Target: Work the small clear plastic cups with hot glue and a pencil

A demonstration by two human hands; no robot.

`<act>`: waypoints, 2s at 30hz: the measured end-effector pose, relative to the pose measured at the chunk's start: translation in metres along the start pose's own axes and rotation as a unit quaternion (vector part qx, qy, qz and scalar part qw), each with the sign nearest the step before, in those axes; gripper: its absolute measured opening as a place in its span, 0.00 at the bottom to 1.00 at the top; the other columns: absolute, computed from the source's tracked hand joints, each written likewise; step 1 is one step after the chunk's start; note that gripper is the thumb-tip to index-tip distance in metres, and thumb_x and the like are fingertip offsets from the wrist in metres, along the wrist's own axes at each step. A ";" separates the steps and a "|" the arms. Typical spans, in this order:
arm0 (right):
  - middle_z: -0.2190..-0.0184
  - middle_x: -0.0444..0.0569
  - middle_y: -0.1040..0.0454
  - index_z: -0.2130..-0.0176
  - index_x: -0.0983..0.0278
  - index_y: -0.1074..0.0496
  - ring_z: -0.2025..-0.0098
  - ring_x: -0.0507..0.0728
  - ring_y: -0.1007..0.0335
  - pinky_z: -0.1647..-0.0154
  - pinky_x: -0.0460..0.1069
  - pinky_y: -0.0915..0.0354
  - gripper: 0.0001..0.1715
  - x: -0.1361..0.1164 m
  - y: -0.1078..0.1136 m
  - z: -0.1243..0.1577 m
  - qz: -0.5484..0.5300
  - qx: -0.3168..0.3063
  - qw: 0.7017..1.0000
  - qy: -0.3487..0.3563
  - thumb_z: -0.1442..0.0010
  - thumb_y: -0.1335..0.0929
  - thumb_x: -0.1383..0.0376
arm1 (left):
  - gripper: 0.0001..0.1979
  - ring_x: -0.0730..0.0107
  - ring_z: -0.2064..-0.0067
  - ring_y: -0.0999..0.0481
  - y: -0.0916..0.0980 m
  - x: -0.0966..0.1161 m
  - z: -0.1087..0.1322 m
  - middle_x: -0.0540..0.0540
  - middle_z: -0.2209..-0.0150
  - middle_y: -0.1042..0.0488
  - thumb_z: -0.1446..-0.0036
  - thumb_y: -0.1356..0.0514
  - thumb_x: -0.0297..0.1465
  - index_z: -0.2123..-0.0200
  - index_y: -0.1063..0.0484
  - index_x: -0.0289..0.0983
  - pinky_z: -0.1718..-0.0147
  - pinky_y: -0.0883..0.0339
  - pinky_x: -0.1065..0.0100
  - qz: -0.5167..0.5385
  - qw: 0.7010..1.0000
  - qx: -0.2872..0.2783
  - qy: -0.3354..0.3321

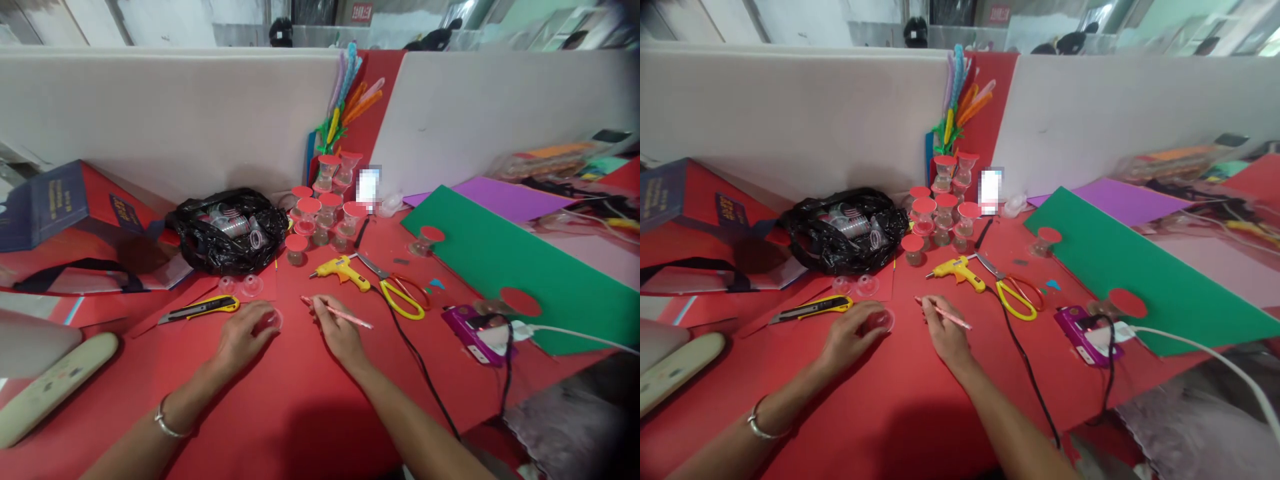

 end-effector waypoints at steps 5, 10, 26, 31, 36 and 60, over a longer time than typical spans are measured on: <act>0.69 0.48 0.23 0.63 0.62 0.26 0.69 0.55 0.27 0.67 0.48 0.31 0.23 -0.019 -0.007 -0.013 -0.013 -0.017 1.000 0.008 0.32 0.38 0.49 | 0.09 0.65 0.54 0.21 -0.006 -0.003 0.004 0.43 0.56 0.22 0.41 0.37 0.27 0.56 0.27 0.39 0.56 0.25 0.65 0.032 0.999 -0.005 0.007; 0.68 0.47 0.22 0.61 0.61 0.26 0.69 0.54 0.27 0.66 0.48 0.31 0.20 -0.032 -0.035 -0.038 -0.024 -0.004 0.999 0.046 0.31 0.38 0.51 | 0.14 0.62 0.51 0.23 -0.004 0.000 0.007 0.40 0.51 0.26 0.43 0.38 0.27 0.52 0.29 0.39 0.54 0.25 0.64 0.032 0.999 -0.010 0.041; 0.71 0.47 0.24 0.63 0.61 0.25 0.69 0.55 0.27 0.67 0.48 0.31 0.16 -0.011 -0.048 -0.047 -0.041 -0.008 0.999 -0.002 0.32 0.37 0.56 | 0.16 0.67 0.57 0.21 -0.005 -0.001 0.003 0.42 0.56 0.24 0.41 0.43 0.22 0.50 0.30 0.40 0.61 0.24 0.71 0.042 0.997 -0.032 0.060; 0.71 0.47 0.23 0.64 0.60 0.26 0.70 0.55 0.27 0.67 0.48 0.31 0.16 -0.015 -0.047 -0.048 -0.038 -0.008 0.999 0.014 0.32 0.38 0.56 | 0.17 0.65 0.56 0.19 -0.004 -0.001 0.004 0.43 0.55 0.22 0.42 0.44 0.23 0.50 0.30 0.41 0.62 0.22 0.70 -0.001 0.996 -0.053 0.072; 0.72 0.47 0.24 0.66 0.60 0.27 0.70 0.55 0.27 0.69 0.48 0.32 0.17 -0.017 -0.046 -0.050 -0.031 -0.013 0.999 0.016 0.32 0.39 0.56 | 0.17 0.60 0.53 0.21 0.005 0.006 0.005 0.39 0.51 0.26 0.43 0.39 0.27 0.49 0.32 0.40 0.64 0.21 0.67 -0.070 0.997 0.033 0.016; 0.72 0.45 0.24 0.64 0.62 0.27 0.72 0.53 0.30 0.68 0.47 0.33 0.14 -0.019 -0.047 -0.050 -0.034 -0.013 0.998 0.053 0.31 0.38 0.60 | 0.09 0.69 0.62 0.17 0.006 0.009 0.007 0.42 0.62 0.20 0.39 0.43 0.19 0.59 0.26 0.34 0.62 0.21 0.72 -0.080 0.992 0.034 -0.087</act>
Point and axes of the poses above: each hand's wrist, its own z-axis away from the middle knuckle, its own y-axis out of the back of the hand, x = y × z, the point moved 2 cm from there along -z, towards the middle knuckle
